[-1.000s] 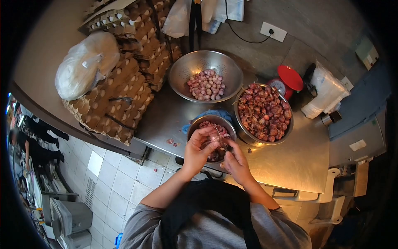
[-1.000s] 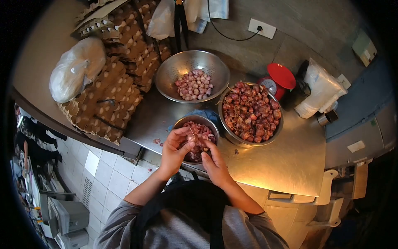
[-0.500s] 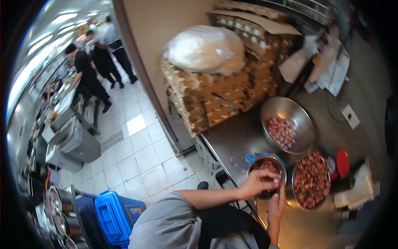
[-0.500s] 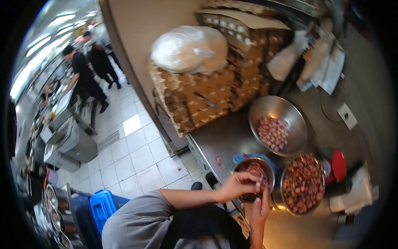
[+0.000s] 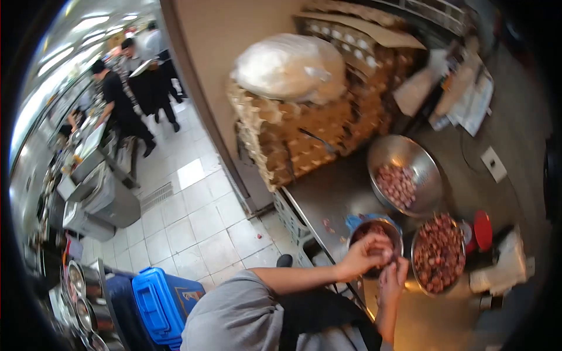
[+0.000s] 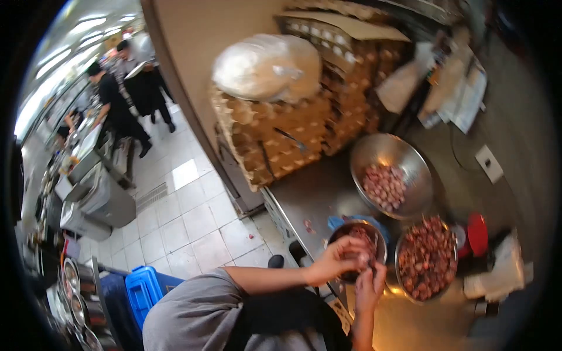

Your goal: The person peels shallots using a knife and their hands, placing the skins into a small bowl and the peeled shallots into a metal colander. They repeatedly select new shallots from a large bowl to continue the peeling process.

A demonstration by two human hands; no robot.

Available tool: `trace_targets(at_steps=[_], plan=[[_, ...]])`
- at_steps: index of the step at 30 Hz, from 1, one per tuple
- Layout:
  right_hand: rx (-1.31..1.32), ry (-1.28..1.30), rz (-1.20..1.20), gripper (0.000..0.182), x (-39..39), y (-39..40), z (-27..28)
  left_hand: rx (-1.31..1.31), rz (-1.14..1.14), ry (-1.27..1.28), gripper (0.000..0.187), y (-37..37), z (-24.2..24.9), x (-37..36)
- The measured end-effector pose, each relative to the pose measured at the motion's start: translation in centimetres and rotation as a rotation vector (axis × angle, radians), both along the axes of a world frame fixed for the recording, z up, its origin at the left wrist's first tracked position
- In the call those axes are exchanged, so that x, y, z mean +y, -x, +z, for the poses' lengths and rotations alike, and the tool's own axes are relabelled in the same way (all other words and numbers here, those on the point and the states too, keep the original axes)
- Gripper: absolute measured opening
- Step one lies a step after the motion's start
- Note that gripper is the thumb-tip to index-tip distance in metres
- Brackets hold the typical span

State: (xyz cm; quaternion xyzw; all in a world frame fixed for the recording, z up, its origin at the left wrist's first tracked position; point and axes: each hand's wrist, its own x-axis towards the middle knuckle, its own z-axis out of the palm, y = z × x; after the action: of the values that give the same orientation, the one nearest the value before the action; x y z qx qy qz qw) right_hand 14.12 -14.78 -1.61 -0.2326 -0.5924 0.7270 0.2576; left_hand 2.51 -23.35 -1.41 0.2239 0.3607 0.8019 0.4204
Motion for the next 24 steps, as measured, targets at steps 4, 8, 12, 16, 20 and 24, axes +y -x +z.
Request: trace_targets(at_steps=[4,8,12,16,20,24], plan=[[0.037,-0.153,-0.055,0.021,0.3,1.0,-1.5,0.127,-0.036,0.155,0.032,0.3,0.2,0.0],[0.018,-0.122,0.087,0.021,-0.1,0.7,0.6,0.329,-0.020,0.195,0.032,0.9,0.7,0.1],[0.081,0.172,0.120,0.020,0.6,0.1,0.7,0.281,-0.105,0.207,0.033,1.0,0.0,0.3],[-0.008,0.220,0.068,0.020,2.0,-0.3,1.4,0.147,-0.220,0.267,0.033,1.2,2.0,-0.4],[-0.053,0.182,0.033,0.035,2.6,-0.2,1.1,-0.039,-0.240,0.195,0.031,1.2,1.8,-0.4],[-0.079,0.102,0.058,0.049,2.4,0.0,1.0,-0.118,-0.238,0.203,0.028,1.4,2.0,-0.2]])
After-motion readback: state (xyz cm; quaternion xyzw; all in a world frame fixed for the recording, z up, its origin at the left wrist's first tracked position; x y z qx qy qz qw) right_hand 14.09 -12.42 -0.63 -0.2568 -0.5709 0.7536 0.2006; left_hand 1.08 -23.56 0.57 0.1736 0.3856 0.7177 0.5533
